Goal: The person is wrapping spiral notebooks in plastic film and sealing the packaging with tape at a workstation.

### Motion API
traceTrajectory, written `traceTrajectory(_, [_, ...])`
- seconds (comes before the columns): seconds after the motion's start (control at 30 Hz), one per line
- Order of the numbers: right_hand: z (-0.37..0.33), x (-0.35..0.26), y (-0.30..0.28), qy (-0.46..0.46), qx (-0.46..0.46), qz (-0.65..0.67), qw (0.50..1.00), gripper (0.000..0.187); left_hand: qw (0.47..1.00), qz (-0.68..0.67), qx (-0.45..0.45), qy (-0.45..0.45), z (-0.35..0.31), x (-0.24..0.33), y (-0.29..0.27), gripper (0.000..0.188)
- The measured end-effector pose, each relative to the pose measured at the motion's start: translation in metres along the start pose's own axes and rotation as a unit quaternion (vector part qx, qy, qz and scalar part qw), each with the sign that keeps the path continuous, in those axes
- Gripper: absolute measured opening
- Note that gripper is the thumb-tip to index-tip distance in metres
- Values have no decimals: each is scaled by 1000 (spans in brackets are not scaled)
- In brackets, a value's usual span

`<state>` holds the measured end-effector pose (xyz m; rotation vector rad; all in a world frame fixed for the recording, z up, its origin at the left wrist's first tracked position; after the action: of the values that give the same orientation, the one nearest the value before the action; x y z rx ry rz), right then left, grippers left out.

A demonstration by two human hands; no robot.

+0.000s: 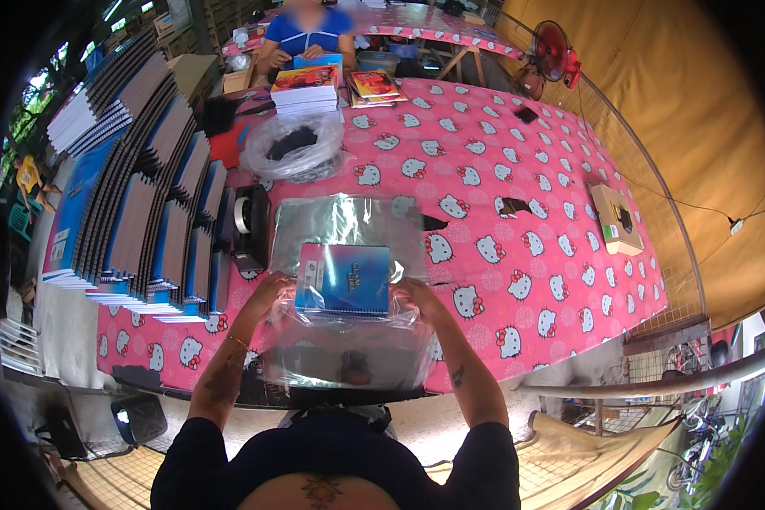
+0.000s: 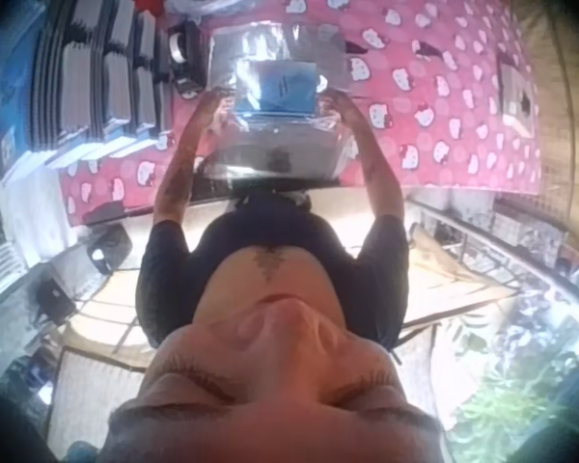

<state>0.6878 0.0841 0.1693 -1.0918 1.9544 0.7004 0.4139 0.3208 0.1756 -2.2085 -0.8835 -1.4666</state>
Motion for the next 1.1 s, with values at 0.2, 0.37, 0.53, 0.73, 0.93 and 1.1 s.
traceTrajectory(0.2, [-2, 2, 1, -17, -28, -18, 999, 26, 999, -38, -9, -3, -4, -2, 2, 14])
traceTrajectory(0.37, [-8, -5, 2, -24, -6, -3, 1000, 18, 999, -43, -20, 2, -8, 8, 7, 14])
traceTrajectory(0.53, [-20, -27, -12, -68, 40, -2, 997, 25, 998, 33, -5, 58, 1, 9, -12, 15])
traceTrajectory(0.73, [-117, -64, 62, -370, 433, -466, 677, 54, 965, -22, -17, 259, -14, 38, -51, 10])
traceTrajectory(0.93, [-107, -52, 182, -358, 163, -614, 684, 66, 994, 47, 20, 98, -24, 56, -26, 46])
traceTrajectory(1.1, [-90, -39, 181, -342, 157, -641, 669, 70, 941, 225, 144, 207, -131, 61, -48, 59])
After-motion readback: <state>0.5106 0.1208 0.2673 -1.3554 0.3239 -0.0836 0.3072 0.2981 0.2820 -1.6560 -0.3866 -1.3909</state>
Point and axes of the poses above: each hand's wrist, its own z-axis towards the middle knuckle, its own y-axis out of the palm, x = y × z, the point moved 8 cm from there along z, towards the middle knuckle
